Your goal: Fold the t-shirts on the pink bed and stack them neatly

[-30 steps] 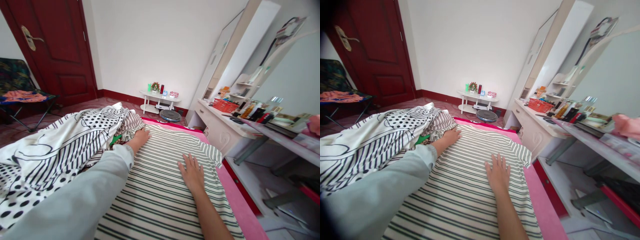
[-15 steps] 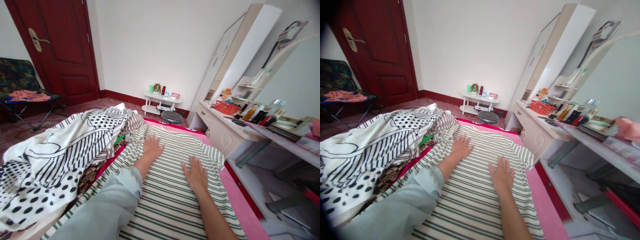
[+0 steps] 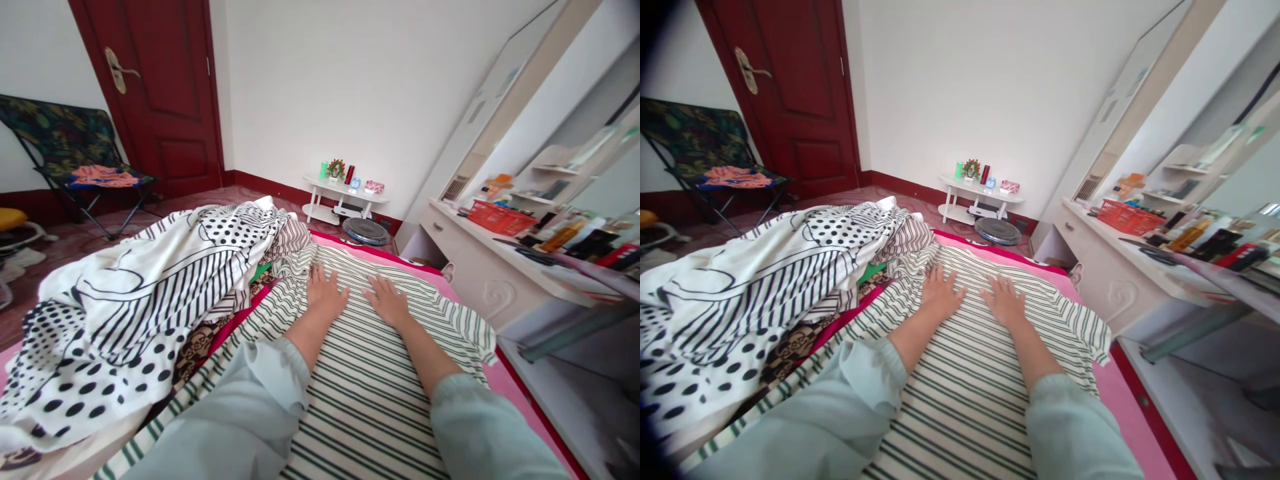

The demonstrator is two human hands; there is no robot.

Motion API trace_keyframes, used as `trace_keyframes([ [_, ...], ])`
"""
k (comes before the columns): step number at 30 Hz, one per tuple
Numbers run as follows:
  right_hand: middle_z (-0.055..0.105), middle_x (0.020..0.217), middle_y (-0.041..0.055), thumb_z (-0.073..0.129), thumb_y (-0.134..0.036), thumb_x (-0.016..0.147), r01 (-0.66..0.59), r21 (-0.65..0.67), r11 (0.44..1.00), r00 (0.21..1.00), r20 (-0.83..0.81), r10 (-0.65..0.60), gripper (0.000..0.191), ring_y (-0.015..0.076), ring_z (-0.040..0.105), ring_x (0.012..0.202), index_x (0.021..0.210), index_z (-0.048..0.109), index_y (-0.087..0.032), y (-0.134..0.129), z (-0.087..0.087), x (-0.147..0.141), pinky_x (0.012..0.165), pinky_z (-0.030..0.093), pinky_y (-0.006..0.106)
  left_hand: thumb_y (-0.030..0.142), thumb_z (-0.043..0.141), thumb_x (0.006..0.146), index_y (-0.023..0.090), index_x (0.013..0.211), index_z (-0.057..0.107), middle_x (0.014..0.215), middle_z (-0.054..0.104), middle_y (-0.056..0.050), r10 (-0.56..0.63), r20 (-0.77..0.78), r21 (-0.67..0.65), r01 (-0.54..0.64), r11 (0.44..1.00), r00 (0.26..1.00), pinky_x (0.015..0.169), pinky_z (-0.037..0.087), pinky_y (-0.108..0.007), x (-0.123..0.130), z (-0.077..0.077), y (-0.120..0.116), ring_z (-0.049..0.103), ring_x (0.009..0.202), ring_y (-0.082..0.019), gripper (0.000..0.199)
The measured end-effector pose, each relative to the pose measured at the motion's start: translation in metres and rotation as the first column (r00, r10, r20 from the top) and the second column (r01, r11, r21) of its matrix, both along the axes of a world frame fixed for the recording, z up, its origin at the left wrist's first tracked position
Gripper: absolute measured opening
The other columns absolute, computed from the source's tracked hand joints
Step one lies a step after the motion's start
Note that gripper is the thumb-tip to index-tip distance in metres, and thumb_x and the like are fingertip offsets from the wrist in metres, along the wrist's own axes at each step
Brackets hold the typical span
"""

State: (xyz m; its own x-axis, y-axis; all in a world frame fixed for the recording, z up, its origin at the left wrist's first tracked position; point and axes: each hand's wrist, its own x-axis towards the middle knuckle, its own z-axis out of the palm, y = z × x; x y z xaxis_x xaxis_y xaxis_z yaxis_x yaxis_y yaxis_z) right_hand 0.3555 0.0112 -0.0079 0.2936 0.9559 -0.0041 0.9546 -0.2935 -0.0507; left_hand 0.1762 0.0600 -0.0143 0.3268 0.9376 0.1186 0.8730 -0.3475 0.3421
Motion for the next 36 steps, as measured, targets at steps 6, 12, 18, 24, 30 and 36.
trace_keyframes([
  [6,0.01,0.155,0.0023,0.01,-0.061,0.091,0.122,0.01,0.992,0.992,0.009,-0.122,0.063,0.027,0.009,0.141,0.146,0.019,-0.032,0.027,0.0,0.011,0.107,0.012,0.059,0.062,0.032,0.083,0.022,0.141,0.035,0.154,0.015,-0.009,0.0,0.017,0.003,0.0,1.0,1.0,0.111,0.012,-0.049,-0.001,0.0,0.001,0.007,0.14,-0.034,0.071],
  [12,0.005,0.156,0.0006,0.01,-0.061,0.091,-0.011,0.016,1.0,0.994,0.111,0.009,0.063,0.026,0.003,0.142,0.147,0.011,-0.032,-0.028,-0.011,0.025,0.109,0.011,0.056,0.062,0.031,0.083,0.021,0.142,0.033,0.154,0.016,-0.011,-0.003,0.023,0.008,0.003,1.0,1.0,0.11,0.014,-0.05,0.0,-0.002,0.002,0.007,0.141,-0.034,0.072],
  [18,0.014,0.154,0.0065,0.013,-0.059,0.091,0.297,-0.074,0.952,0.952,0.105,-0.289,0.069,0.026,0.011,0.141,0.147,0.019,-0.018,-0.069,0.002,0.087,0.11,0.013,0.055,0.062,0.027,0.084,0.02,0.144,0.03,0.154,0.015,-0.011,-0.029,-0.013,0.008,0.029,1.0,0.999,0.109,0.016,-0.051,-0.002,0.0,0.0,0.006,0.14,-0.035,0.073],
  [24,0.01,0.155,0.0056,0.016,-0.059,0.092,0.052,0.003,0.999,0.994,0.101,-0.052,0.067,0.026,0.002,0.142,0.148,0.015,-0.021,-0.115,0.012,-0.028,0.11,0.009,0.055,0.063,0.022,0.086,0.024,0.145,0.026,0.155,0.013,-0.006,-0.152,-0.104,-0.006,0.152,0.988,0.983,0.111,0.007,-0.051,-0.01,0.004,-0.01,0.002,0.141,-0.032,0.071],
  [30,0.003,0.155,-0.0008,0.016,-0.062,0.09,-0.206,0.012,0.978,0.976,-0.065,0.206,0.066,0.0231,-0.003,0.142,0.148,0.012,-0.029,-0.184,0.015,-0.121,0.112,0.005,0.05,0.061,0.024,0.087,0.019,0.146,0.025,0.154,0.012,-0.009,-0.291,-0.167,-0.057,0.286,0.957,0.942,0.113,0.007,-0.045,-0.04,0.008,-0.044,0.006,0.142,-0.028,0.072],
  [36,0.01,0.155,-0.0023,0.019,-0.056,0.093,-0.161,0.029,0.987,0.987,-0.024,0.162,0.058,0.0183,0.005,0.142,0.146,0.018,-0.032,-0.228,0.019,-0.064,0.113,0.01,0.045,0.061,0.021,0.089,0.022,0.146,0.025,0.155,0.011,-0.005,-0.379,-0.182,-0.011,0.383,0.924,0.907,0.114,0.007,-0.041,-0.09,0.006,-0.09,0.005,0.142,-0.023,0.069],
])
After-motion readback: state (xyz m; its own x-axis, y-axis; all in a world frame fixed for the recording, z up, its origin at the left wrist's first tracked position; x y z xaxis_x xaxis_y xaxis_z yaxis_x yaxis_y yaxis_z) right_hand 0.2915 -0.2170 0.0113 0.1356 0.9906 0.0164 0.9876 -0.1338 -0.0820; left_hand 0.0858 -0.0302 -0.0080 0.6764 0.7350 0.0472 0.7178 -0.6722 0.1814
